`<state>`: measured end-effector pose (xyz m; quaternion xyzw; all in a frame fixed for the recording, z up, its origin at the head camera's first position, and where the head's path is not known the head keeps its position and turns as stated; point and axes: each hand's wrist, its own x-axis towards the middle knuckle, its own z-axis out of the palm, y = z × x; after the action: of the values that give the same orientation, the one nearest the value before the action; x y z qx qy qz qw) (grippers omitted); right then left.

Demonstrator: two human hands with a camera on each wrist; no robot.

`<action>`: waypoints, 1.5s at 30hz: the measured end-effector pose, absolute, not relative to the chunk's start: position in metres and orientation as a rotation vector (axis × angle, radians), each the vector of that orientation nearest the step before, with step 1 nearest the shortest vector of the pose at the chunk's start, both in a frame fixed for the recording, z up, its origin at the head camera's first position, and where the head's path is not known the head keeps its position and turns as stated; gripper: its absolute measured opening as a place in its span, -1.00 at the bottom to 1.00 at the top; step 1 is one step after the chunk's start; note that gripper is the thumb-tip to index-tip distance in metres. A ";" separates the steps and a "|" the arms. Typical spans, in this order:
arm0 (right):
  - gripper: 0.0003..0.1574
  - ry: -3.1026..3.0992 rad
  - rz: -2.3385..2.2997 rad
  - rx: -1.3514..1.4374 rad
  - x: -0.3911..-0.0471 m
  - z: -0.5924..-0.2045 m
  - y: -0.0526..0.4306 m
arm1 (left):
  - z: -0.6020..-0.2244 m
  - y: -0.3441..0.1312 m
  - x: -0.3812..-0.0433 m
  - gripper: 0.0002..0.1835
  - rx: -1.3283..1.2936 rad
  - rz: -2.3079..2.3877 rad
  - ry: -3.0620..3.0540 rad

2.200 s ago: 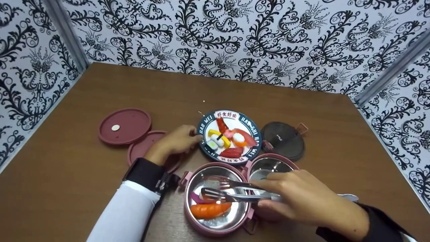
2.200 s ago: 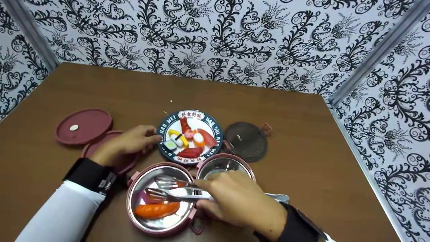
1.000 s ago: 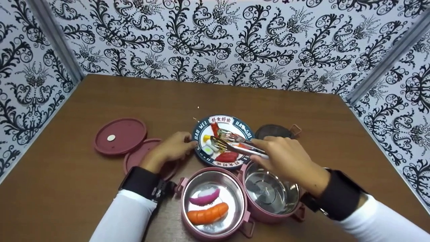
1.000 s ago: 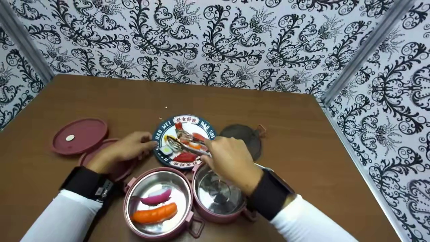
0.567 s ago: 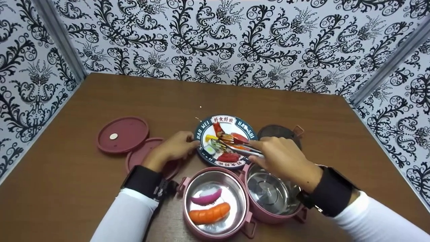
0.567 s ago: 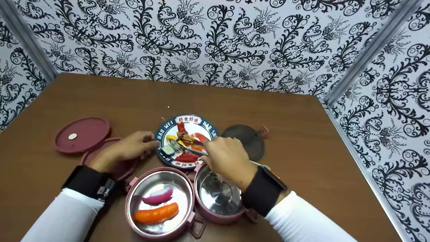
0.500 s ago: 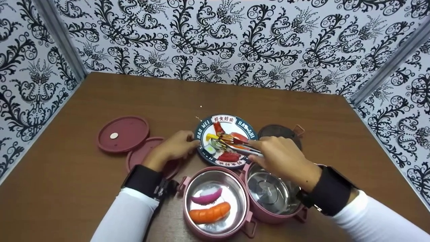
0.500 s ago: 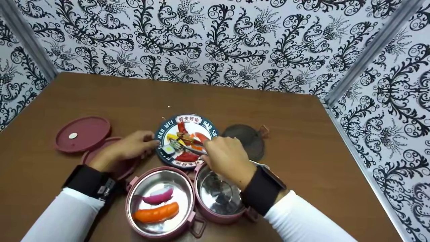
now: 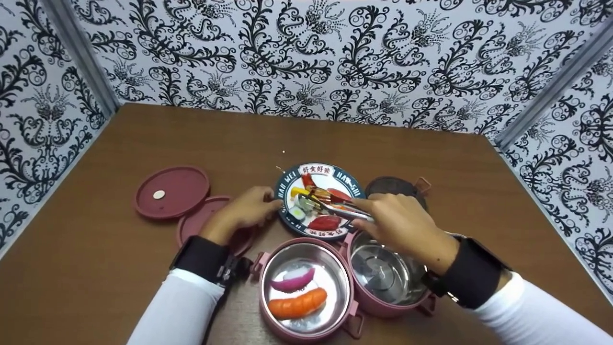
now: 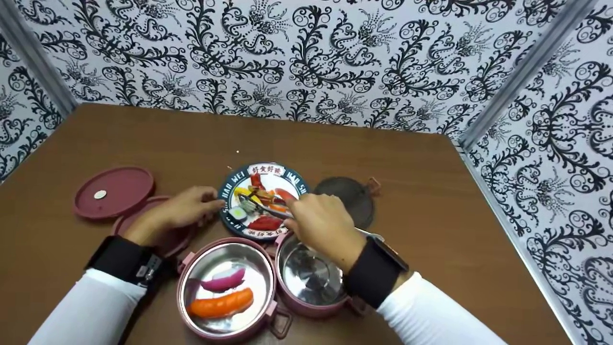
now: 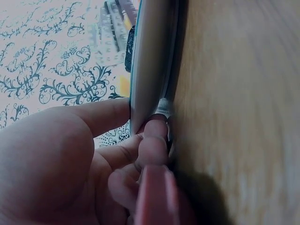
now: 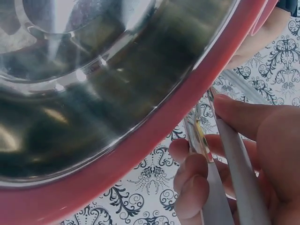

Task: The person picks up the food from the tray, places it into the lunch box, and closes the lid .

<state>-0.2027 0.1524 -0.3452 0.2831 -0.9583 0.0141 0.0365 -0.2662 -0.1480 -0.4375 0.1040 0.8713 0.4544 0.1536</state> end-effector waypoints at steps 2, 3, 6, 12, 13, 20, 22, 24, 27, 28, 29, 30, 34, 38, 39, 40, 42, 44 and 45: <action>-0.41 -2.918 0.071 0.865 -0.200 -0.345 0.155 | -0.437 -0.147 -0.266 -0.77 0.308 1.299 2.503; -0.41 -2.903 0.085 0.862 -0.199 -0.345 0.156 | -0.436 -0.147 -0.267 -0.77 0.315 1.297 2.504; -0.43 -2.842 0.109 0.875 -0.194 -0.345 0.159 | -0.434 -0.147 -0.267 -0.76 0.338 1.299 2.513; -0.45 -2.791 0.099 0.890 -0.186 -0.343 0.162 | -0.433 -0.150 -0.266 -0.77 0.331 1.297 2.515; -0.45 -2.793 0.095 0.890 -0.185 -0.343 0.162 | -0.433 -0.151 -0.265 -0.77 0.325 1.294 2.515; -0.46 -2.730 0.168 0.919 -0.169 -0.336 0.169 | -0.435 -0.150 -0.266 -0.76 0.314 1.277 2.522; -0.46 -2.677 0.230 0.968 -0.162 -0.334 0.174 | -0.436 -0.149 -0.266 -0.75 0.320 1.282 2.521; -0.46 -2.623 0.289 1.023 -0.154 -0.333 0.179 | -0.436 -0.147 -0.265 -0.75 0.327 1.286 2.521; -0.45 -2.554 0.364 1.088 -0.143 -0.331 0.186 | -0.436 -0.146 -0.265 -0.75 0.342 1.294 2.511; -0.45 -2.532 0.375 1.107 -0.140 -0.331 0.188 | -0.436 -0.146 -0.265 -0.75 0.344 1.297 2.510; -0.45 -2.514 0.383 1.125 -0.137 -0.331 0.190 | -0.436 -0.146 -0.265 -0.76 0.339 1.299 2.508; -0.45 -2.495 0.390 1.150 -0.135 -0.330 0.191 | -0.436 -0.146 -0.265 -0.76 0.337 1.300 2.507; -0.44 -2.473 0.394 1.248 -0.129 -0.329 0.194 | -0.436 -0.149 -0.264 -0.77 0.305 1.301 2.507; -0.43 -2.539 0.305 1.300 -0.126 -0.329 0.194 | -0.434 -0.149 -0.264 -0.77 0.291 1.304 2.500; -0.43 -2.560 0.270 1.302 -0.126 -0.329 0.193 | -0.434 -0.148 -0.264 -0.77 0.289 1.304 2.500; -0.44 -2.567 0.242 1.314 -0.127 -0.329 0.193 | -0.435 -0.147 -0.264 -0.76 0.285 1.306 2.500; -0.46 -2.570 0.190 1.328 -0.128 -0.330 0.191 | -0.435 -0.147 -0.264 -0.77 0.282 1.300 2.502; -0.48 -2.580 0.141 1.335 -0.130 -0.330 0.189 | -0.435 -0.145 -0.264 -0.77 0.281 1.295 2.505; -0.49 -2.582 0.125 1.339 -0.131 -0.329 0.188 | -0.435 -0.145 -0.264 -0.77 0.283 1.295 2.506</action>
<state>-0.1315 0.1880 -0.3292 0.4570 -0.8810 0.0427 0.1149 -0.2641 -0.1449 -0.4352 0.0986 0.8736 0.4515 0.1526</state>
